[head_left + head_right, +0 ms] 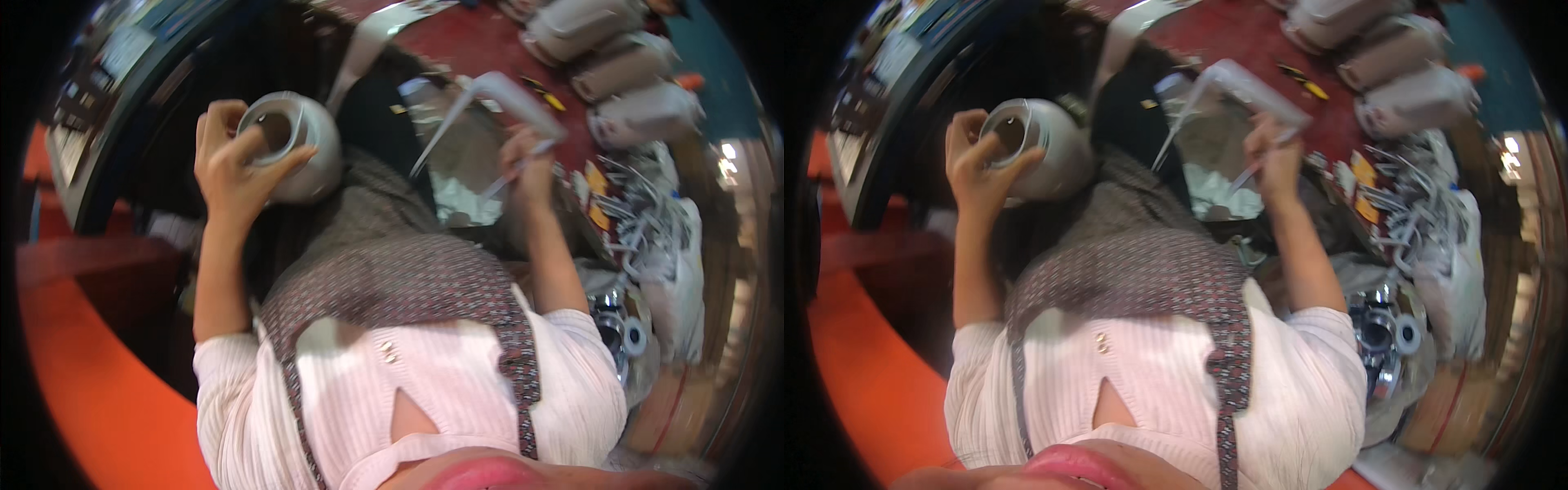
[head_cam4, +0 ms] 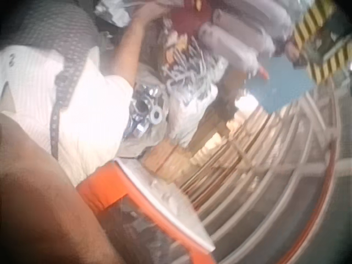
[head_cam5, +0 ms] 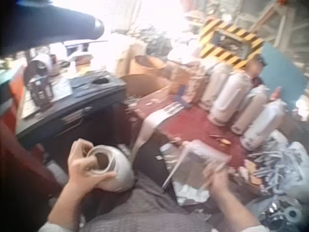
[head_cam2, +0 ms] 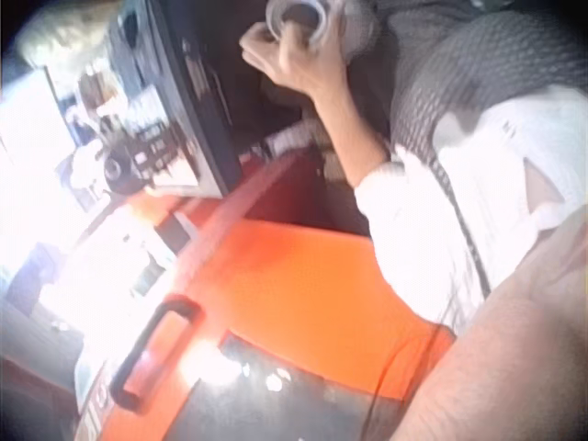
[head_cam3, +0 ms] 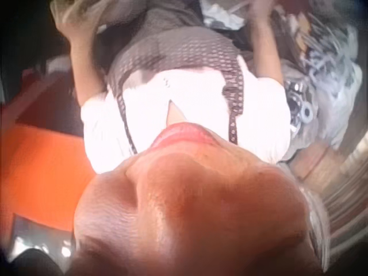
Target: The person repeatedly picks up gray thermos flasks, applies a small rectangular label to the body, and places them on a table. The person also handles metal rings and plastic handles, attaching them to the thermoses as part of the assembly process.
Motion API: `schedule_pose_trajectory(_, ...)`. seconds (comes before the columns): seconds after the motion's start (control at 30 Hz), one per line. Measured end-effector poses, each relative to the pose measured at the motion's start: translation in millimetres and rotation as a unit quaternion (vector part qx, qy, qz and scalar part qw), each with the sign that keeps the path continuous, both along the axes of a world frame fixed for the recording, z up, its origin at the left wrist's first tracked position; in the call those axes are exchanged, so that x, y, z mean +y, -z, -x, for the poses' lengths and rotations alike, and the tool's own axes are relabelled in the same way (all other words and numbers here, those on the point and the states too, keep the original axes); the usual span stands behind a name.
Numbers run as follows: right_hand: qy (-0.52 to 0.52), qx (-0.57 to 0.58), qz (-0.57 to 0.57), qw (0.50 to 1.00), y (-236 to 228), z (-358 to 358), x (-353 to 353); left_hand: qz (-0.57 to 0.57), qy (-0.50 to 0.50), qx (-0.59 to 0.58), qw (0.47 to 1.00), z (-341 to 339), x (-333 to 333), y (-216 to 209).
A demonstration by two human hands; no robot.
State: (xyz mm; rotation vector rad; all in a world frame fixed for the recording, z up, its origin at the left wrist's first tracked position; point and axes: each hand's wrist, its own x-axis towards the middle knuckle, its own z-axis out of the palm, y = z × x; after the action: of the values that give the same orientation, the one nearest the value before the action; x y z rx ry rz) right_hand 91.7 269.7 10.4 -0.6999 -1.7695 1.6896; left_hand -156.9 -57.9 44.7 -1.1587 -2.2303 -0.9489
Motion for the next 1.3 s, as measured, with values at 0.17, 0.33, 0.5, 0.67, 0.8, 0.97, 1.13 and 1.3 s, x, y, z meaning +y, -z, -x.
schedule_pose_trajectory(0.17, -0.111, -0.246, 0.226, 0.936, 66.7, 63.4, -69.4, -0.056, 0.021, -0.134, 0.989, 13.3, -18.1, -12.0)
schedule_pose_trajectory(0.33, 0.024, 0.189, 0.401, 0.896, 15.8, 192.4, -52.3, -0.042, 0.154, -0.144, 0.977, 8.3, -8.8, -13.2)
schedule_pose_trajectory(0.5, -0.288, 0.177, 0.384, 0.859, 39.3, 233.1, -92.2, -0.03, 0.039, -0.032, 0.998, 0.4, 11.4, -2.1)
schedule_pose_trajectory(0.67, -0.265, 0.185, 0.395, 0.86, 47.2, 223.9, -99.3, -0.089, 0.02, -0.061, 0.994, 4.0, 22.9, 4.7)
schedule_pose_trajectory(0.8, -0.262, 0.13, 0.422, 0.858, 37.4, 223.8, -90.9, -0.065, 0.101, -0.106, 0.987, 10.7, 32.0, 5.6)
schedule_pose_trajectory(0.97, -0.229, 0.034, 0.405, 0.885, 43.8, 228.2, -94.5, -0.054, 0.128, -0.085, 0.987, 8.1, 39.3, 10.8)
schedule_pose_trajectory(1.13, -0.244, -0.078, 0.151, 0.955, 34.9, 232.4, -106.8, -0.147, 0.255, -0.1, 0.95, 3.3, 37.0, 20.0)
schedule_pose_trajectory(1.3, -0.29, 0.043, 0.176, 0.94, 26.1, 241.4, -98.1, -0.209, -0.053, -0.192, 0.957, 47.5, 29.1, 36.7)
